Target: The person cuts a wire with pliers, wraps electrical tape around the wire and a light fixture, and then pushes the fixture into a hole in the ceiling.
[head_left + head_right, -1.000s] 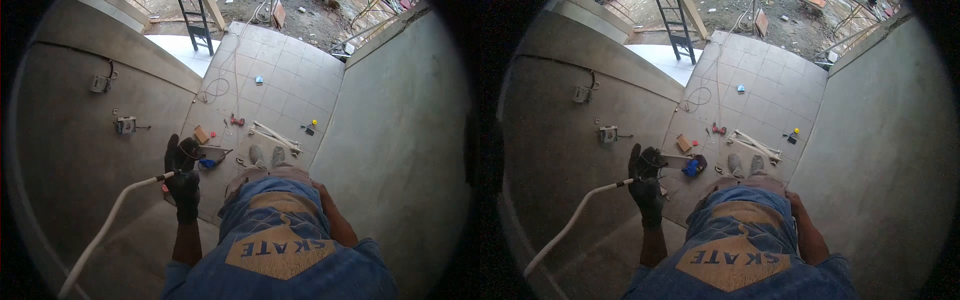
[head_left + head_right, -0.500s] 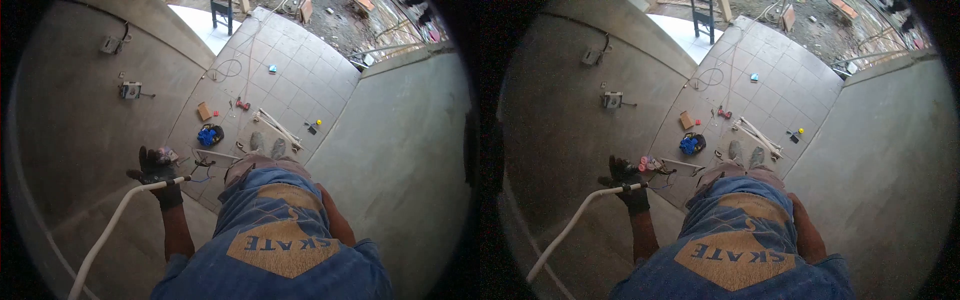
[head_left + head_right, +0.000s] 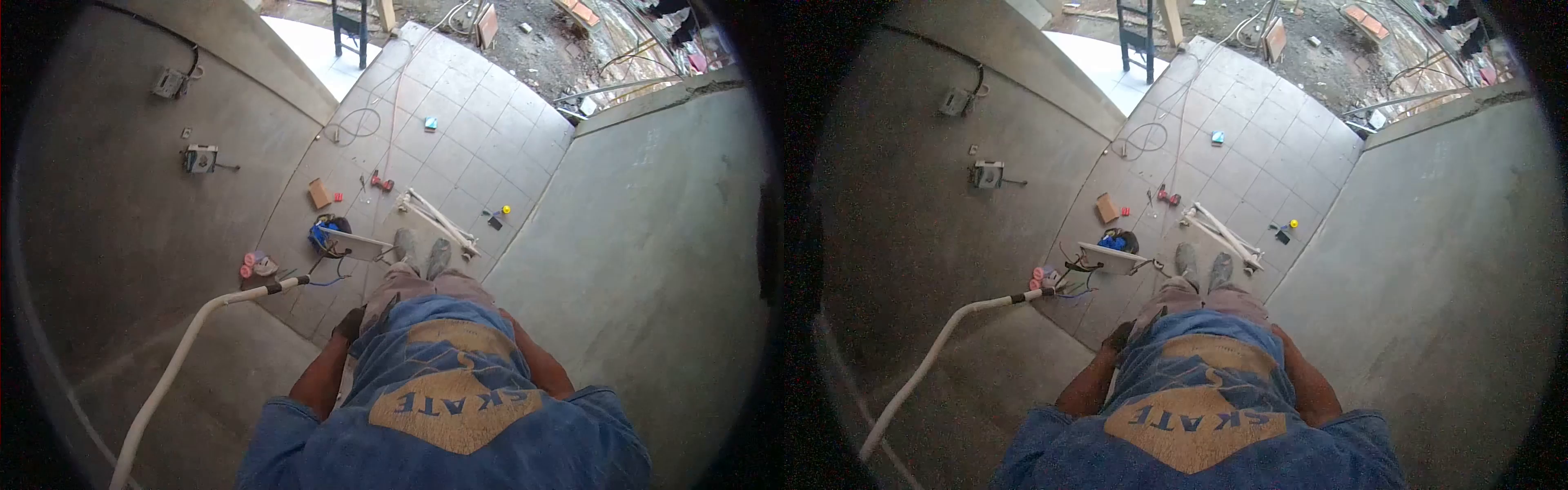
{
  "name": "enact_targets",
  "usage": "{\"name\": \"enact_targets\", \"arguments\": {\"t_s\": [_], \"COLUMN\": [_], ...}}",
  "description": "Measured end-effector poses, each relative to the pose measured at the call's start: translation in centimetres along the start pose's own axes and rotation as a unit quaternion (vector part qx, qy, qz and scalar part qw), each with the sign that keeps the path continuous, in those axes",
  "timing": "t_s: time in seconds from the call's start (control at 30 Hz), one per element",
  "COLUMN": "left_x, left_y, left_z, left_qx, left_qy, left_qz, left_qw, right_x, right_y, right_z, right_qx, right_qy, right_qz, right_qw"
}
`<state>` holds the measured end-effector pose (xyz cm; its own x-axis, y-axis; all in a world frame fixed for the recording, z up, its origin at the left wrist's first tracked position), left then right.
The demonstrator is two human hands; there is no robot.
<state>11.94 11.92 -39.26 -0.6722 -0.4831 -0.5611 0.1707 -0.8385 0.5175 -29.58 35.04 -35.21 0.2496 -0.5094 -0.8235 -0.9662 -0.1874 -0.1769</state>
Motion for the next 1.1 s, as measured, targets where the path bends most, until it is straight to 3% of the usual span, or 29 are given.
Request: {"name": "enact_targets", "arguments": {"t_s": [0.1, 0.23, 0.43, 0.47, 0.6, 0.67, 0.7, 0.73, 0.8, 0.93, 1.03, 1.07, 1.1], "left_x": [1.8, 0.9, 2.7, 2.4, 2.3, 2.3, 2.6, 3.0, 2.4, 1.1, 0.1, -0.6, -1.3], "left_y": [-1.3, -0.9, -0.2, -0.2, 0.6, 1.0, 1.4, 1.8, 2.0, 2.2, 3.0, 3.4, 4.0], "left_z": [2.2, 2.7, 4.8, 4.9, 4.9, 5.1, 5.5, 5.8, 5.9, 4.9, 3.5, 2.8, 2.1], "left_qx": [0.014, 0.022, 0.040, 0.040, 0.045, 0.047, 0.048, 0.049, 0.052, 0.059, 0.063, 0.064, 0.065], "left_qy": [-0.025, -0.045, -0.077, -0.080, -0.095, -0.102, -0.105, -0.108, -0.109, -0.099, -0.078, -0.068, -0.057], "left_qz": [0.011, 0.015, 0.041, 0.041, 0.051, 0.057, 0.059, 0.062, 0.067, 0.067, 0.070, 0.071, 0.072], "left_qw": [1.000, 0.999, 0.995, 0.995, 0.993, 0.992, 0.992, 0.991, 0.990, 0.991, 0.993, 0.993, 0.994], "right_x": [1.7, -1.0, 0.8, -0.6, 1.4, 4.0, 8.2, 12.5, 15.1, 16.1, 12.7, 11.2, 11.4], "right_y": [-0.1, -1.0, 0.4, 0.9, 3.6, 5.0, 4.5, 4.5, 5.6, 5.1, 3.6, 3.1, 2.8], "right_z": [-2.7, -0.6, -5.5, -1.5, 8.0, 9.6, 7.4, 4.5, 6.1, 15.3, 7.6, 5.3, 4.1], "right_qx": [0.059, 0.141, 0.249, 0.249, 0.099, 0.021, -0.017, -0.054, -0.129, -0.272, -0.383, -0.305, -0.308], "right_qy": [0.030, 0.056, 0.117, 0.115, 0.011, -0.043, -0.071, -0.098, -0.151, -0.259, -0.208, -0.198, -0.196], "right_qz": [0.043, 0.088, 0.147, 0.151, 0.221, 0.253, 0.269, 0.283, 0.307, 0.330, 0.247, 0.315, 0.305], "right_qw": [0.997, 0.984, 0.950, 0.950, 0.970, 0.966, 0.960, 0.952, 0.931, 0.866, 0.866, 0.877, 0.880]}}
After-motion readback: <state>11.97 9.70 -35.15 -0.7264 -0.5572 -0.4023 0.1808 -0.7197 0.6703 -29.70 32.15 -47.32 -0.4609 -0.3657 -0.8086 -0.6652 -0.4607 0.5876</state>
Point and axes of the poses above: each hand's wrist, its own x-axis towards the middle knuckle, its own y-axis out of the back of the hand, z = x × y, the point moved 5 cm from there along x, towards the middle knuckle, and after that the axes turned 9 degrees about -z, right-handed, at the moved point
